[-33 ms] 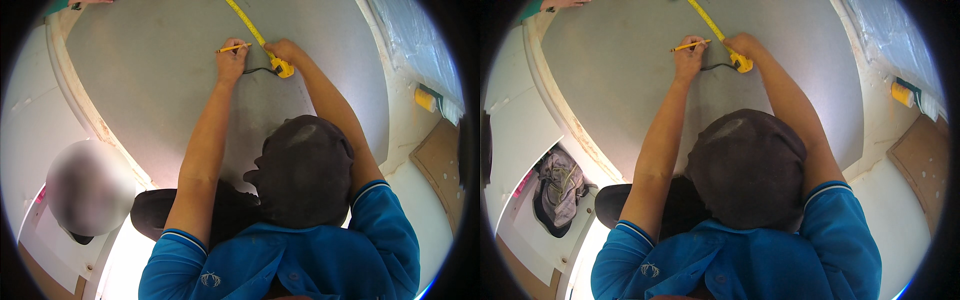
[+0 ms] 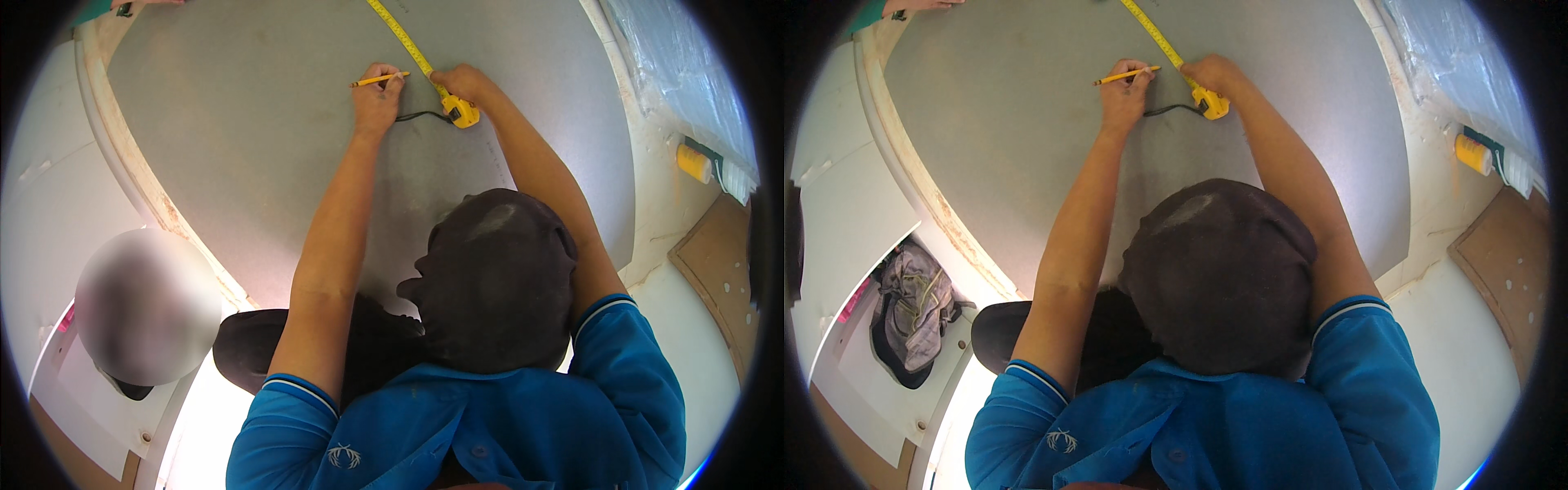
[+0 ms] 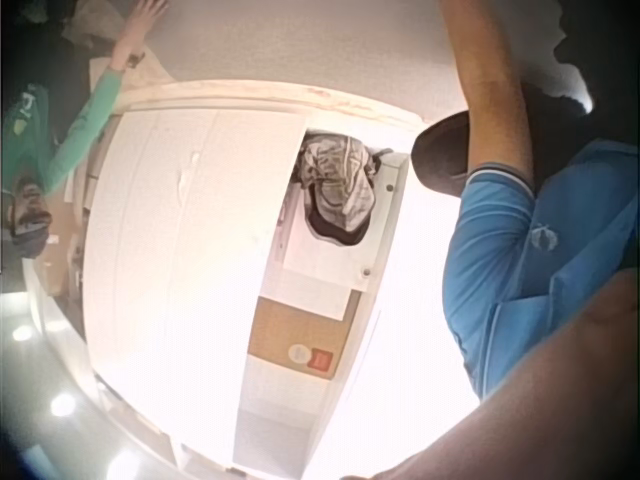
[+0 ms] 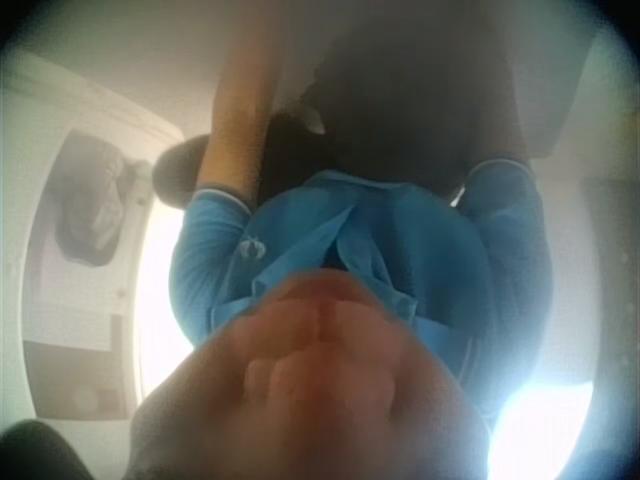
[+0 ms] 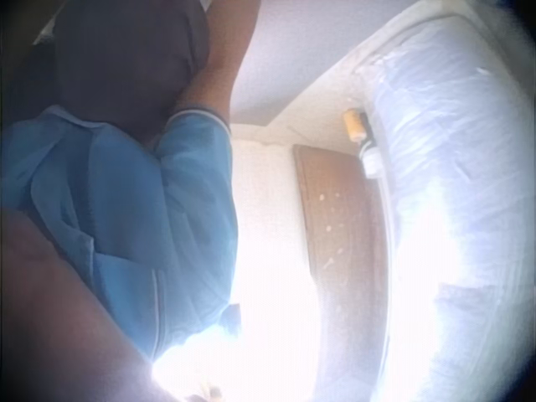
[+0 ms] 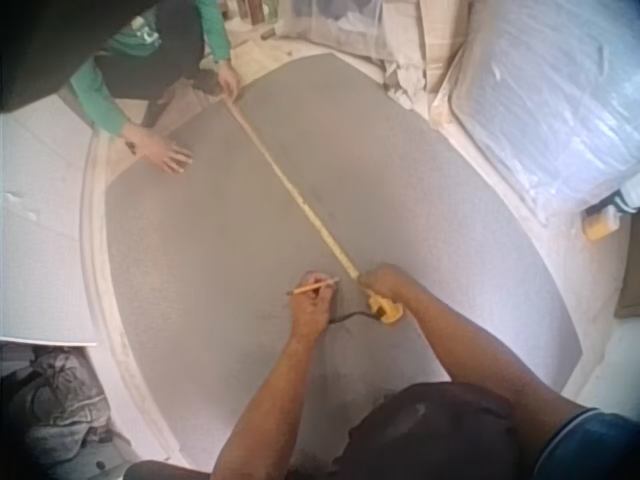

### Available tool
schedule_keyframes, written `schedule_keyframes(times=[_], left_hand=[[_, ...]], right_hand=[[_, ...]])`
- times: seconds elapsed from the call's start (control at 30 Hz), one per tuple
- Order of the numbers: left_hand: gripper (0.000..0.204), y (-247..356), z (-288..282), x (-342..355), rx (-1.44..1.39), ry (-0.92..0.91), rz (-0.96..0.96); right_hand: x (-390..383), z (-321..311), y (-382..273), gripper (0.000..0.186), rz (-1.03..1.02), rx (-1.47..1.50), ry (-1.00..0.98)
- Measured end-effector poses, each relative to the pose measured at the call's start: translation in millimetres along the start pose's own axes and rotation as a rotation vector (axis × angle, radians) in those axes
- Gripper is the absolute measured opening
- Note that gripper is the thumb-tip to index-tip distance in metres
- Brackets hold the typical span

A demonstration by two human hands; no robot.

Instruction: The person measures and marks a large gray board with a tape measure and pencil, then measures a white cabinet door and a cardboard box. The person kneels on the floor and uses a yellow tape measure and pencil to mark measurements on the surfaces.

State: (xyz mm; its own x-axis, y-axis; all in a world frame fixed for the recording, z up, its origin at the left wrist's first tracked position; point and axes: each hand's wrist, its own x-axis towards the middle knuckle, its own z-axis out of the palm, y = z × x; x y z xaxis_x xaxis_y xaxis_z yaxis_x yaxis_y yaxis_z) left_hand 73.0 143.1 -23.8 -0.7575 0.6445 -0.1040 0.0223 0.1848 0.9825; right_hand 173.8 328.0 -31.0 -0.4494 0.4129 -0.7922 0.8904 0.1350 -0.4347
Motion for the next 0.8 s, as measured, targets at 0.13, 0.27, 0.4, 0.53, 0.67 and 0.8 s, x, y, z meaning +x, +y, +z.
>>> schedule_keyframes(times=[0.13, 0.27, 0.4, 0.53, 0.67, 0.8], left_hand=[[0.015, 6, 6, -1, 0.016, 0.009, -0.018], [0.015, 16, -4, 10, -0.442, 0.14, -0.267], [0.022, 10, -56, 11, -0.827, 0.175, -0.394], [0.031, 19, -87, -4, -0.585, 0.153, -0.486], [0.031, 23, -101, -3, -0.611, 0.229, -0.538], [0.031, 36, -136, -6, -0.512, 0.427, -0.538]], right_hand=[[-1, -1, 1, 0.056, -0.005, -0.003, -0.011], [-16, -11, -6, 0.055, -0.045, 0.043, -0.057], [-48, -21, -14, 0.053, -0.115, 0.13, -0.2], [-63, -37, 10, 0.062, -0.226, 0.147, -0.392], [-83, -25, 0, 0.062, -0.299, -0.124, -0.267], [-131, -9, -20, 0.063, -0.241, 0.092, -0.281]])
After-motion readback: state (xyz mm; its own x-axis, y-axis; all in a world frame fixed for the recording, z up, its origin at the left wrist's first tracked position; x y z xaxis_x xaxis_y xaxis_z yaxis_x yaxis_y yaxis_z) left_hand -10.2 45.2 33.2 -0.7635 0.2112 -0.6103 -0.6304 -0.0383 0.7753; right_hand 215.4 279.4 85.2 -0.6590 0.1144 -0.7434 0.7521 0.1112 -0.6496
